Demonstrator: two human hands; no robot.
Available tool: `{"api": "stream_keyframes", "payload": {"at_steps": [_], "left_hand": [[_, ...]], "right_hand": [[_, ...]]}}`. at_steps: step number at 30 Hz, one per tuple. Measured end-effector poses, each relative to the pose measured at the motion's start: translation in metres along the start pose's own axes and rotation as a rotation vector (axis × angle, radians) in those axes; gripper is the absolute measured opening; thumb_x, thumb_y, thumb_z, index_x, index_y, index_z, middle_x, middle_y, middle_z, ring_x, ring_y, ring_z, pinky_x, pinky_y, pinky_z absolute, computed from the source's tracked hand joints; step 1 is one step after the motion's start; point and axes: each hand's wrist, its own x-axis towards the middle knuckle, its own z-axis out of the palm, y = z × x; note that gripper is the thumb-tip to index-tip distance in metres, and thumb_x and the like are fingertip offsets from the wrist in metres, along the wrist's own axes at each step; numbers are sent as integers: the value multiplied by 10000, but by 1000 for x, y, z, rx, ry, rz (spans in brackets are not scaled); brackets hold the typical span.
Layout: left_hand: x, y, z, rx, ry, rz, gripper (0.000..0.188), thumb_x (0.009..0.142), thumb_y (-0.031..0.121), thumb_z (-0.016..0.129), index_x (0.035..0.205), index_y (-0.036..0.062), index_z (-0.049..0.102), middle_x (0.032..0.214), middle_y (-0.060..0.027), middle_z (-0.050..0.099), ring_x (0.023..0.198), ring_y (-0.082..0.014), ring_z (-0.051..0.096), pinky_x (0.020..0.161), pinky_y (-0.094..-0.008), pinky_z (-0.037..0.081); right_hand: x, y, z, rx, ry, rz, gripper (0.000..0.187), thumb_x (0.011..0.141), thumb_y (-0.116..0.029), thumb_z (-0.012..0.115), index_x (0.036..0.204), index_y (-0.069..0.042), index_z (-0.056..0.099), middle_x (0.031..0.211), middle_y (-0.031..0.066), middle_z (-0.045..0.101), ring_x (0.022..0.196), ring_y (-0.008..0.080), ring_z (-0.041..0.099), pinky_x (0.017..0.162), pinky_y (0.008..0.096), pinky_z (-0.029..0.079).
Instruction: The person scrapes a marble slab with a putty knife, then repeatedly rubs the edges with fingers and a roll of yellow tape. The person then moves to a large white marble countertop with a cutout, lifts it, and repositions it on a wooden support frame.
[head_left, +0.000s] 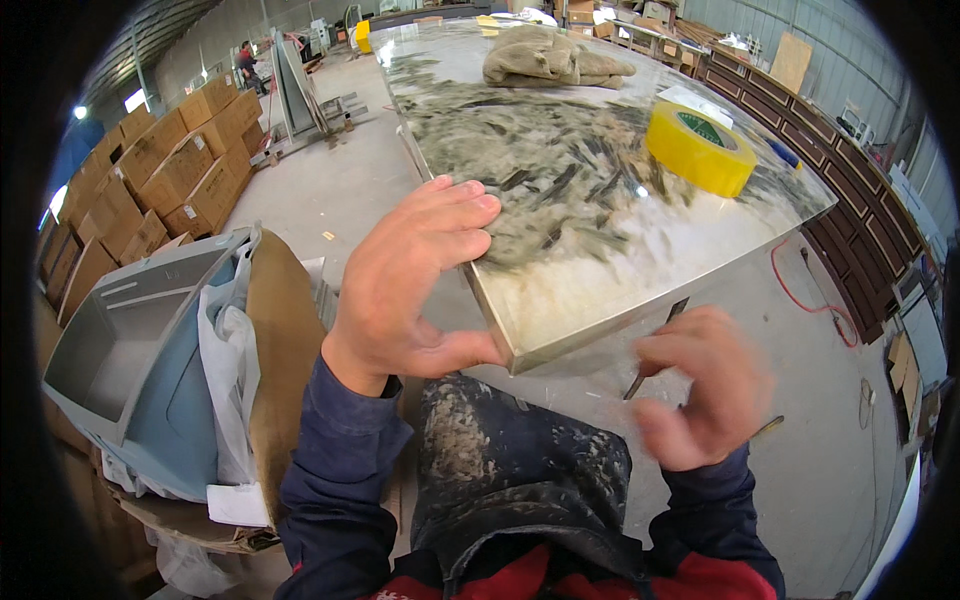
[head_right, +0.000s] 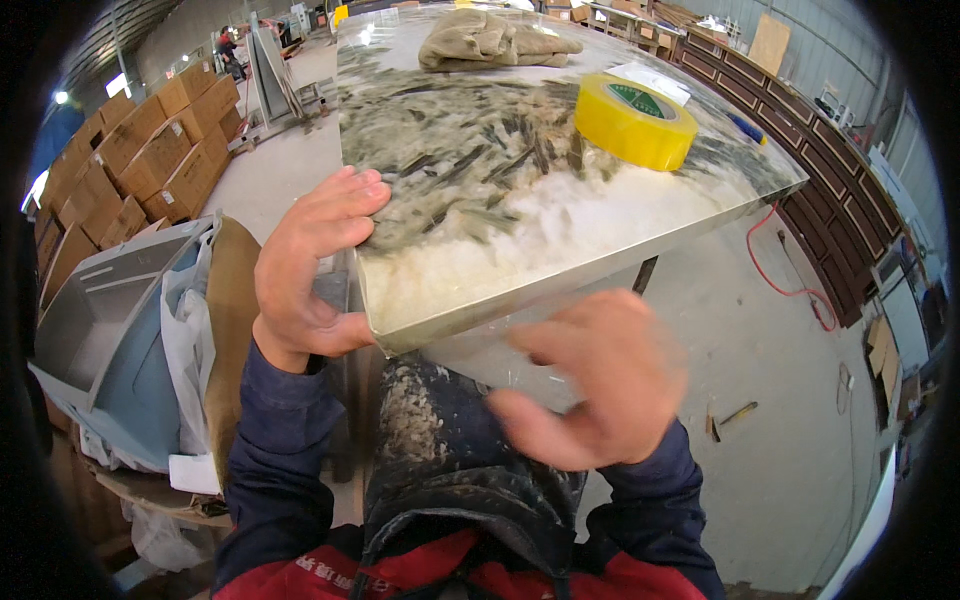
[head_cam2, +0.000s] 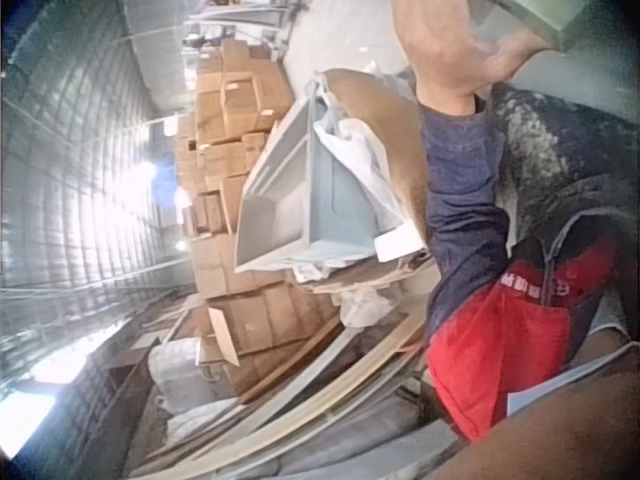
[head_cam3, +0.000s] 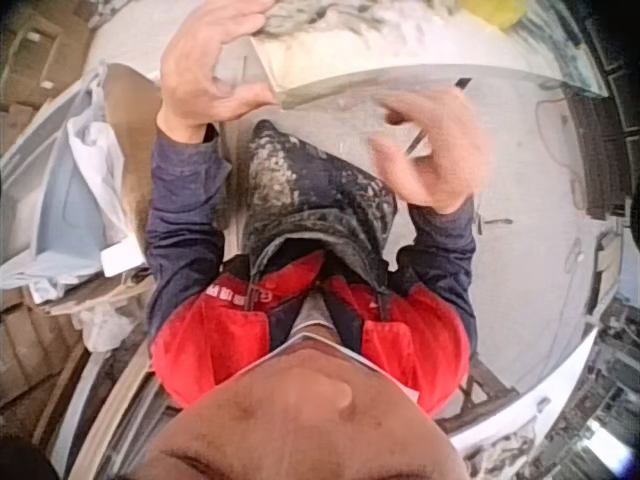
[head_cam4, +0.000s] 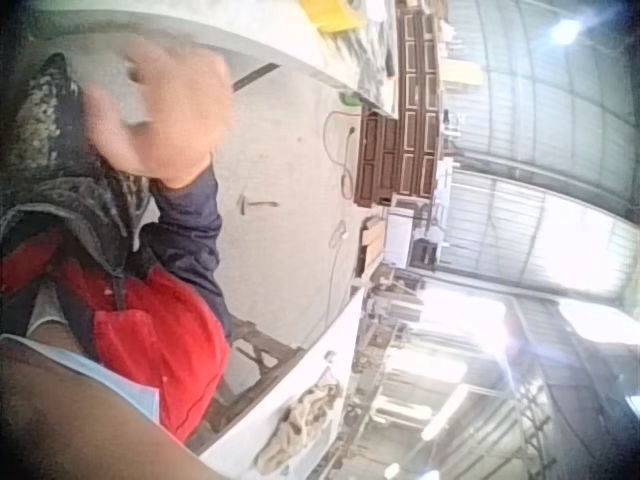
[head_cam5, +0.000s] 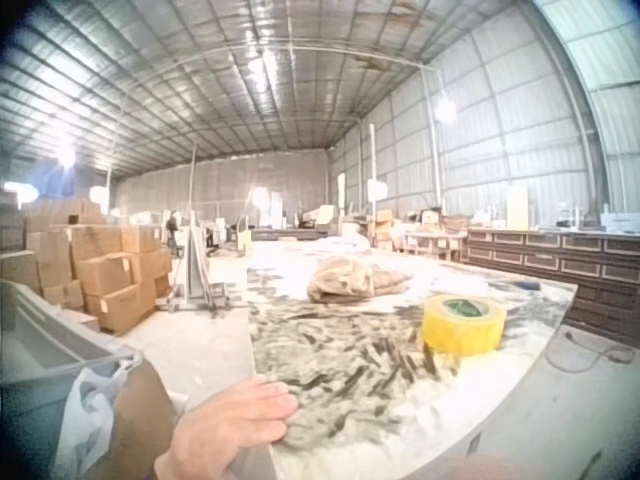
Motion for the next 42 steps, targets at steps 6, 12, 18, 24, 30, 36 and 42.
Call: {"api": "stream_keyframes", "payload": {"at_steps": [6,12,18,24,30,36,42], "left_hand": [[3,1,-2,-3,0,-1,742,681,509,935,1145,16,631,1250,-207,714,1196,-400,686,1068,-560,509],[5,-1,-3,-26,-7,5,736,667,479,947,1144,11,638,1252,-204,716,1203,-395,684,1076,-552,505],[6,3,-5,-14,-9,-27,724,655,477,950,1119,10,650,1231,-198,725,1200,-387,687,1074,-545,508],[6,4,-6,-10,-19,-29,707,658,452,954,1117,10,649,1220,-201,727,1187,-395,691,1066,-545,515],[5,5,-5,9,-12,-24,688,687,468,933,1117,11,650,1234,-204,723,1184,-402,692,1051,-553,520],[-1,3,-4,0,-11,-25,732,712,500,912,1184,17,631,1281,-210,705,1231,-416,665,1091,-572,480],[-4,11,1,4,23,-59,756,733,517,897,1237,26,619,1323,-209,687,1290,-423,628,1119,-577,450]], "right_hand": [[5,20,-30,-22,182,158,214,817,-98,791,995,13,747,930,135,720,770,213,667,702,334,517],[65,49,-23,31,-261,-47,351,770,-220,899,1025,-26,753,1062,128,747,912,311,710,793,358,559],[86,31,-12,66,-416,-63,446,715,-313,944,998,-38,735,1063,142,730,896,337,700,743,361,564],[100,6,-18,-7,-627,109,447,700,-229,957,1036,-44,726,1203,163,718,998,334,723,812,370,575],[100,7,-16,1,-650,32,420,718,-203,933,1045,-52,717,1209,170,709,1019,381,711,800,389,584],[87,9,-11,0,-577,-20,399,777,-175,872,1133,-63,728,1249,176,700,1114,397,687,918,416,568],[55,21,-25,-38,-486,-128,444,800,-168,821,1220,-101,695,1357,120,656,1304,399,567,1095,514,413]]}}
